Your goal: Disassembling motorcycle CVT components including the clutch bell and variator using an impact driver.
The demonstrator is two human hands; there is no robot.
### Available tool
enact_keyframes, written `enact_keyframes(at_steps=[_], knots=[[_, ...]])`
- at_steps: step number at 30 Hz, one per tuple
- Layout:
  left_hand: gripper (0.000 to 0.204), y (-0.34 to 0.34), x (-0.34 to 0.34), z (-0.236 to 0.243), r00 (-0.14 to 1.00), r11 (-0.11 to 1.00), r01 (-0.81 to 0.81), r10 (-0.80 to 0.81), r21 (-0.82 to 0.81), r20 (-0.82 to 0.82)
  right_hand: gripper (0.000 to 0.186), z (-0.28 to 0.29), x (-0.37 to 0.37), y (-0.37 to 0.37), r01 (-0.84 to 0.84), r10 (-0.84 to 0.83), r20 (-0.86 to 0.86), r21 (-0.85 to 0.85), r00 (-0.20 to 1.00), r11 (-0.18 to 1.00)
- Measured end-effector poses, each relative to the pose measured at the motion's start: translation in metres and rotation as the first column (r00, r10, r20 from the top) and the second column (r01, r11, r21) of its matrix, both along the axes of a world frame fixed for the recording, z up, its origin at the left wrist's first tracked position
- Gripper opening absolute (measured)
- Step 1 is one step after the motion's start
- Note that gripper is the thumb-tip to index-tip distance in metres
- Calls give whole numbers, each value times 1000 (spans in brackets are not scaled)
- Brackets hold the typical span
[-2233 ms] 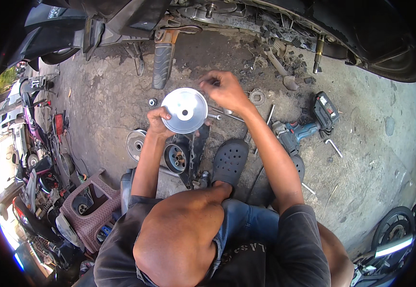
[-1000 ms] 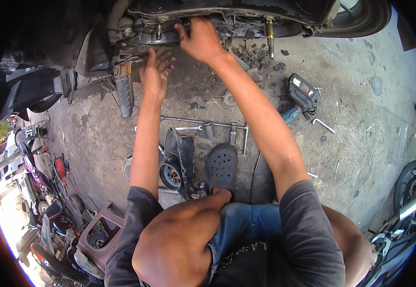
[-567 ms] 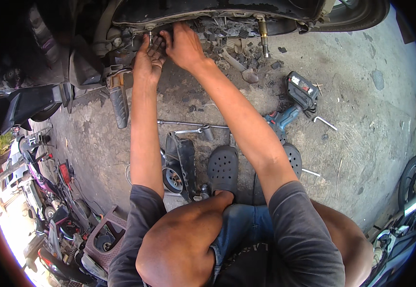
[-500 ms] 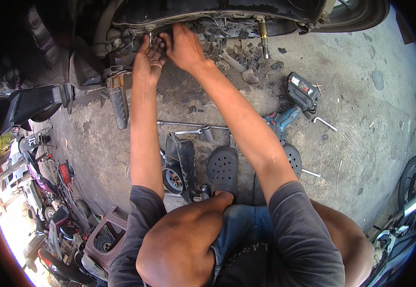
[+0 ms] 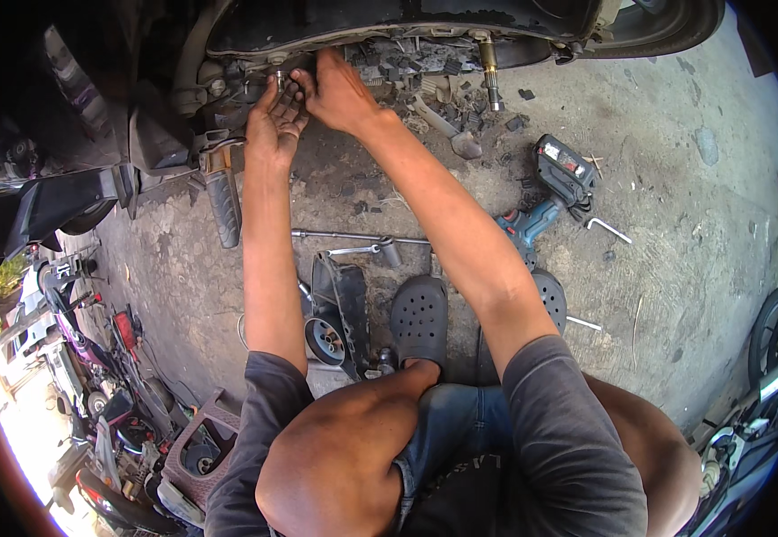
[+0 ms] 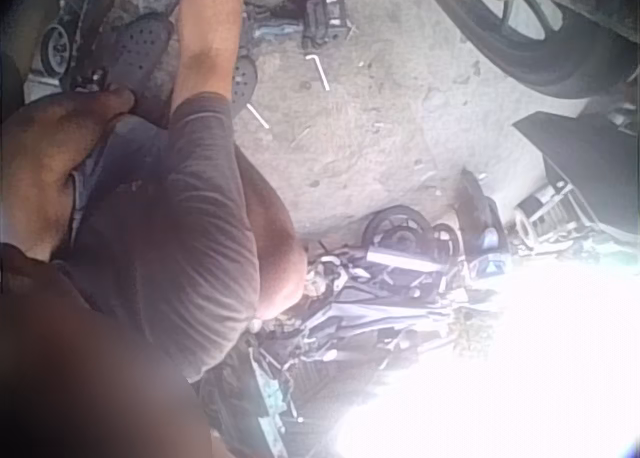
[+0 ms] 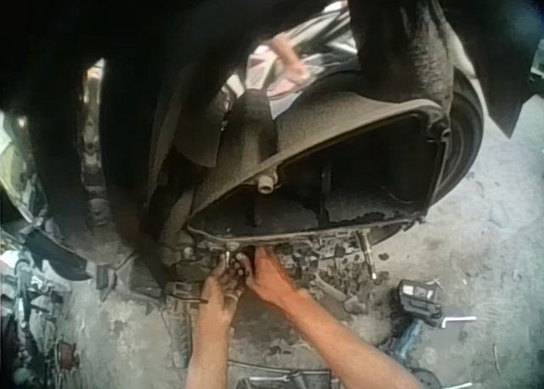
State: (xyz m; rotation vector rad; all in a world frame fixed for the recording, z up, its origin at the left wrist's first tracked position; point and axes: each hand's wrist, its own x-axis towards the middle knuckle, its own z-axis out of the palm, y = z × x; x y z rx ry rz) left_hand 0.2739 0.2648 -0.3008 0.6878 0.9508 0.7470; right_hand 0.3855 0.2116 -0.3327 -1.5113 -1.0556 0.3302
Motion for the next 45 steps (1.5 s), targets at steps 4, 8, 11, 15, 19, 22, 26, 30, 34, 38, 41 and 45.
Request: enact_keyframes(at_steps=[4, 8, 11, 15, 19, 22, 26, 30, 34, 38, 41, 45], knots=[[29, 13, 1, 1, 1000, 999, -3, 3, 33, -20, 39, 13, -11, 6, -11, 9, -50, -39, 999, 999], [30, -2, 15, -6, 983, 988, -124, 110, 89, 145, 37, 7, -7, 5, 20, -18, -132, 19, 991, 1000], [34, 4, 5, -11, 966, 944, -122, 184, 308, -182, 45, 14, -20, 8, 6, -9, -176, -17, 984, 1000], [41, -14, 27, 1, 972, 909, -233, 204, 346, 117, 48, -12, -10, 13, 7, 6, -292, 44, 956, 999], [30, 4, 25, 1, 932, 961, -196, 121, 193, 341, 46, 1, -19, 19, -77, 124, -351, 145, 928, 986], [34, 8, 31, 1, 876, 967, -241, 178, 87, 449, 44, -6, -16, 25, -46, 100, -344, 162, 934, 986], [41, -1, 43, 15, 774, 921, -380, 370, -90, 514, 42, -2, -8, 19, -81, 123, -363, 127, 924, 989], [40, 5, 49, 12, 764, 935, -333, 345, -124, 545, 45, 7, -7, 10, -75, 104, -360, 92, 927, 993], [37, 24, 38, 2, 754, 884, -435, 461, -170, 468, 54, 16, -23, 11, -32, 32, -258, 5, 966, 999], [41, 8, 39, 12, 813, 923, -374, 373, -89, 447, 53, 11, -12, 11, -17, 20, -214, 18, 977, 1000], [51, 13, 41, 11, 855, 919, -393, 354, 29, 380, 49, 9, -11, 18, -18, 14, -241, -15, 971, 1000], [57, 20, 43, 1, 832, 908, -419, 383, 3, 401, 46, 16, -8, 15, -39, 38, -255, -1, 966, 999]])
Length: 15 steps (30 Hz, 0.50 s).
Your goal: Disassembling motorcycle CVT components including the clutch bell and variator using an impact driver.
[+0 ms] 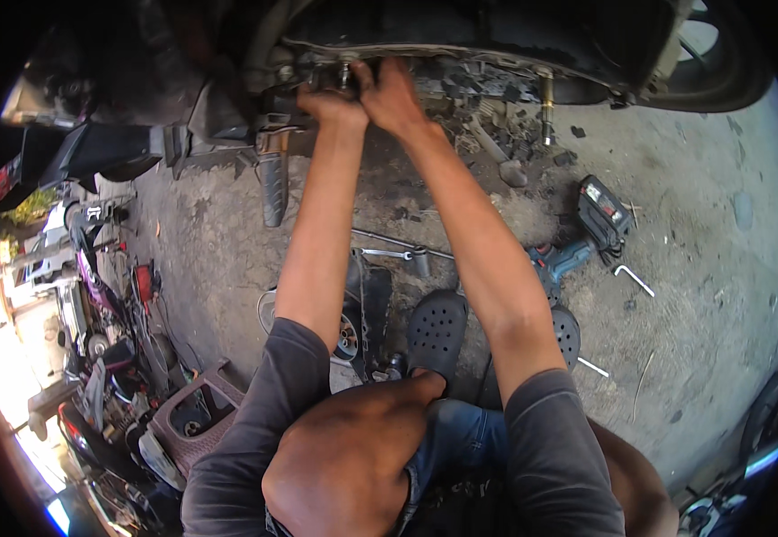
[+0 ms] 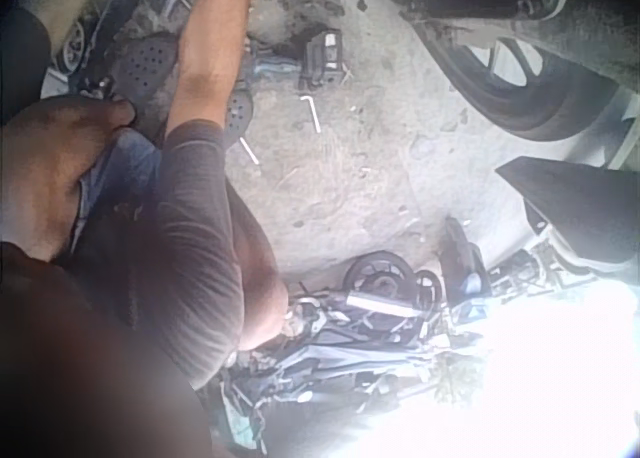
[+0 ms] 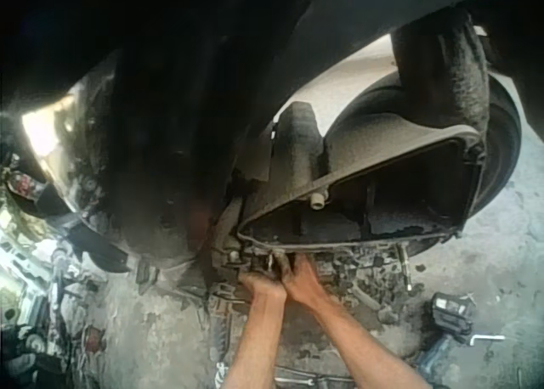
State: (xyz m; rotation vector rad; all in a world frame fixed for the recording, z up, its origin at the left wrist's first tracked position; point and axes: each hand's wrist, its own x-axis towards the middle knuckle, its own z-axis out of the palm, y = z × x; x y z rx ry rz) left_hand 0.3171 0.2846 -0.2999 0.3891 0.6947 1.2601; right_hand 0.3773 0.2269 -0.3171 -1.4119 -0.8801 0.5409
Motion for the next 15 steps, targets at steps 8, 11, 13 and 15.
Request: enact_keyframes(at_steps=[8, 11, 13, 15], knots=[[66, 0, 2, -7, 999, 999, 31, -32, 41, 25, 46, 1, 4, -8, -22, 24, -27, 52, 999, 998], [67, -3, 2, -6, 1000, 1000, 5, -5, -13, 9, 45, 4, 1, -10, -12, 14, -58, 50, 998, 999], [67, 4, 0, -10, 1000, 1000, 16, -16, 15, 25, 46, 5, 2, -7, -24, 26, -50, 54, 998, 998], [67, 4, 2, -10, 999, 999, 28, -30, 39, 43, 46, 5, 2, -7, -34, 36, -38, 54, 999, 998]])
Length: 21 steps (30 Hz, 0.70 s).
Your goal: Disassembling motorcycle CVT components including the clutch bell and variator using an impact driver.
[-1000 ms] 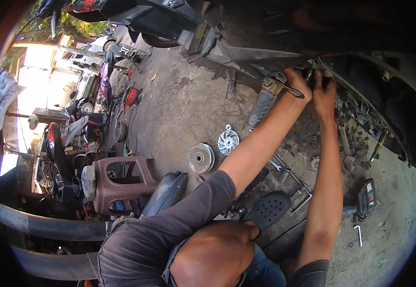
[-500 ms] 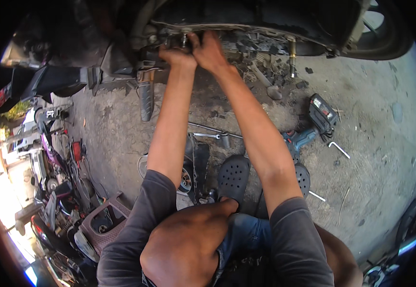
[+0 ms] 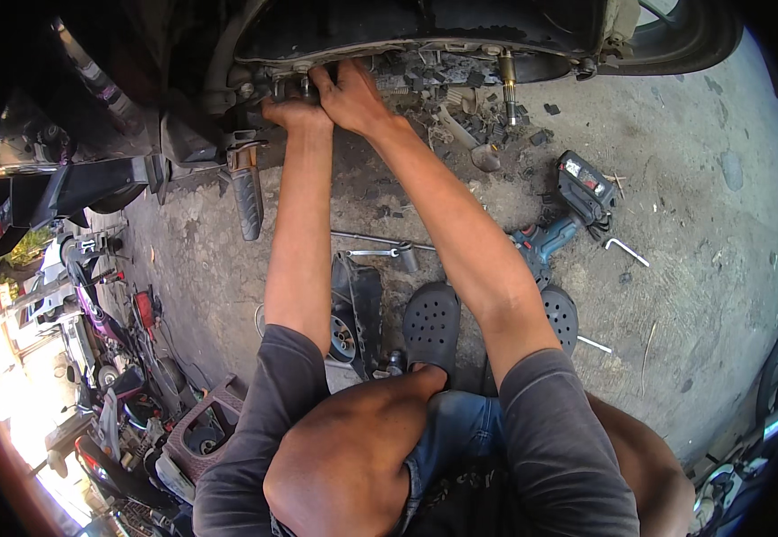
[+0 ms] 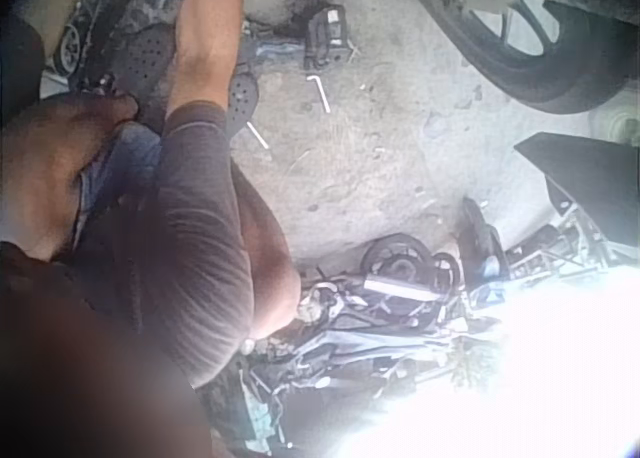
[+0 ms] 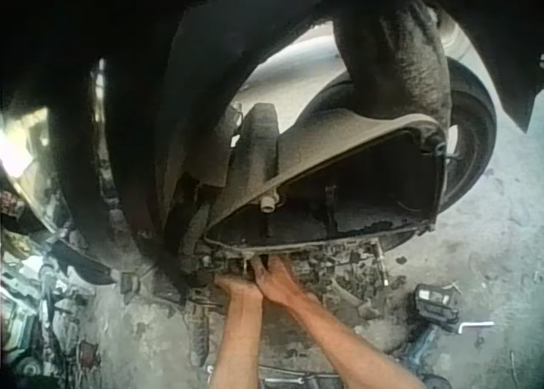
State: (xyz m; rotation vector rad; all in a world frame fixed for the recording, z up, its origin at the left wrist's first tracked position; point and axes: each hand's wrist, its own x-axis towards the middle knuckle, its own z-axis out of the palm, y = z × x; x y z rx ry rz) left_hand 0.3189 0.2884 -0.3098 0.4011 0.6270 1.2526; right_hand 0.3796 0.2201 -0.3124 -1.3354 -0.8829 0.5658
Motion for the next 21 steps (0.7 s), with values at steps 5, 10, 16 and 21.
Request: enact_keyframes(at_steps=[5, 10, 16, 21], knots=[[65, -6, 4, 6, 997, 1000, -23, 22, 0, -70, 46, 0, 1, -1, -8, 8, -22, 7, 1000, 1000], [63, -11, 1, 8, 1000, 1000, 26, -27, -15, -16, 47, 0, 2, -5, 9, -9, 7, -29, 1000, 1000], [63, -10, 7, 7, 998, 1000, -29, 30, 11, -57, 48, -2, -1, -6, 55, -55, 28, -11, 998, 998], [62, -16, 5, 12, 999, 999, 10, -8, -38, 46, 54, -5, 5, -8, -54, 53, -25, -28, 998, 998]])
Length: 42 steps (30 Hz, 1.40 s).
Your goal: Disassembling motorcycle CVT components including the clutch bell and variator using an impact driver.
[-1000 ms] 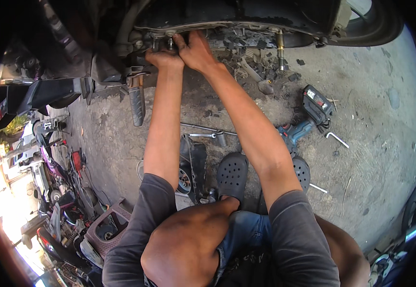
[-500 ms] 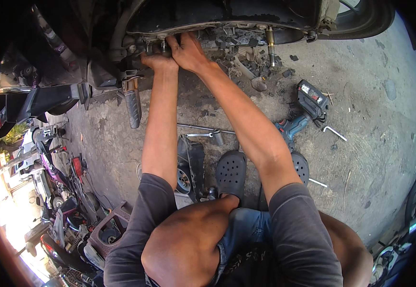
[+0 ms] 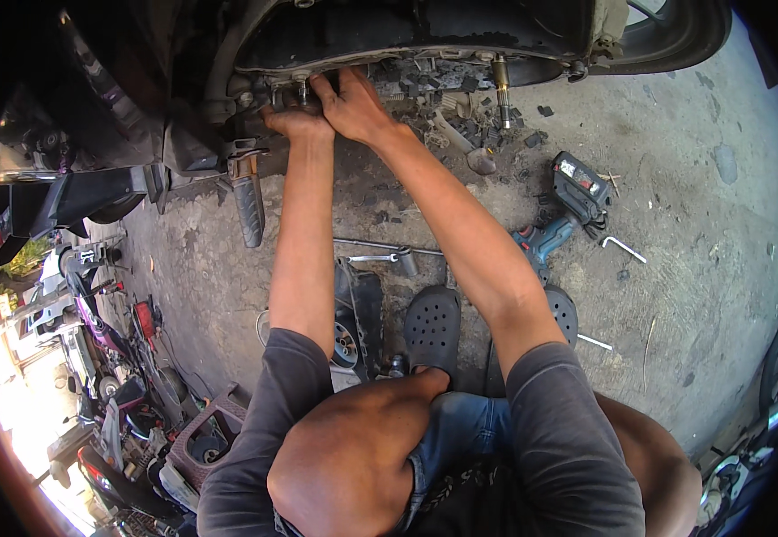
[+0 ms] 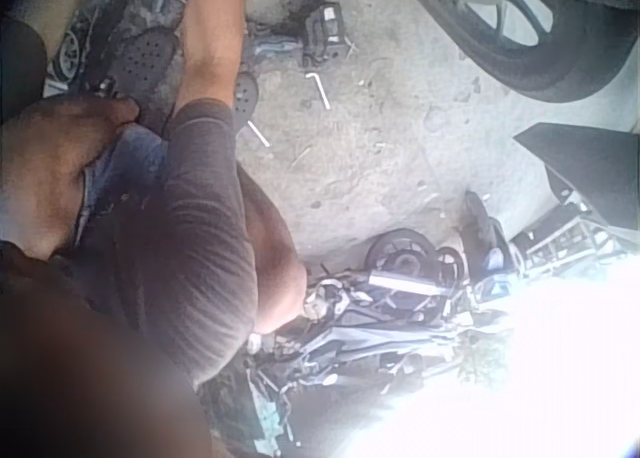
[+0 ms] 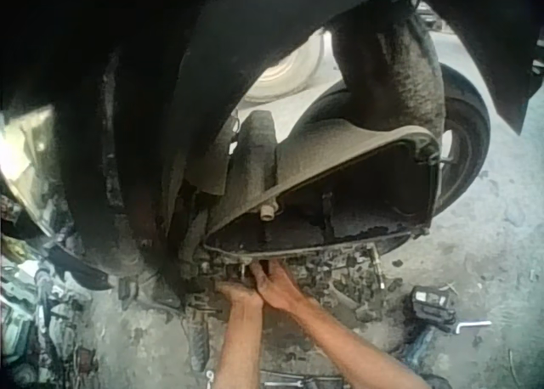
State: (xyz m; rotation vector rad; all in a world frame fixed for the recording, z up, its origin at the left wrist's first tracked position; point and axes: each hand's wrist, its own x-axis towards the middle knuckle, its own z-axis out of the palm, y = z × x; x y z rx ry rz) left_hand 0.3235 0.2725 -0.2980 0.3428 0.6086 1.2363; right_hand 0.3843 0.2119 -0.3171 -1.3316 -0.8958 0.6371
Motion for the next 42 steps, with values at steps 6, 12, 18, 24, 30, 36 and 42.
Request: enact_keyframes(at_steps=[6, 12, 18, 24, 30, 36, 42], knots=[[61, 0, -2, 3, 995, 991, -92, 95, 93, -30, 58, 13, -12, -1, 126, -126, 167, 13, 978, 992], [60, 15, -5, -10, 994, 991, -103, 98, 91, 50, 41, 22, -13, 4, 183, -185, 97, 26, 978, 983], [58, 29, -9, -22, 992, 994, -69, 78, -89, 103, 31, 22, -9, 6, 227, -246, 148, 131, 958, 965], [56, 2, -11, -10, 996, 999, -47, 46, 14, 73, 35, 13, -11, -3, 151, -148, 111, -22, 983, 988], [49, -4, -11, 4, 993, 996, -20, 29, -83, 116, 39, 9, -16, -1, 233, -248, 172, 104, 953, 967], [36, 8, -12, -1, 996, 986, -41, 53, -164, 74, 36, 6, -2, 1, 103, -131, 286, 113, 949, 988], [35, -2, -18, -4, 986, 982, 52, -22, -184, 166, 36, 8, 12, -3, -45, 28, 303, 49, 953, 998]])
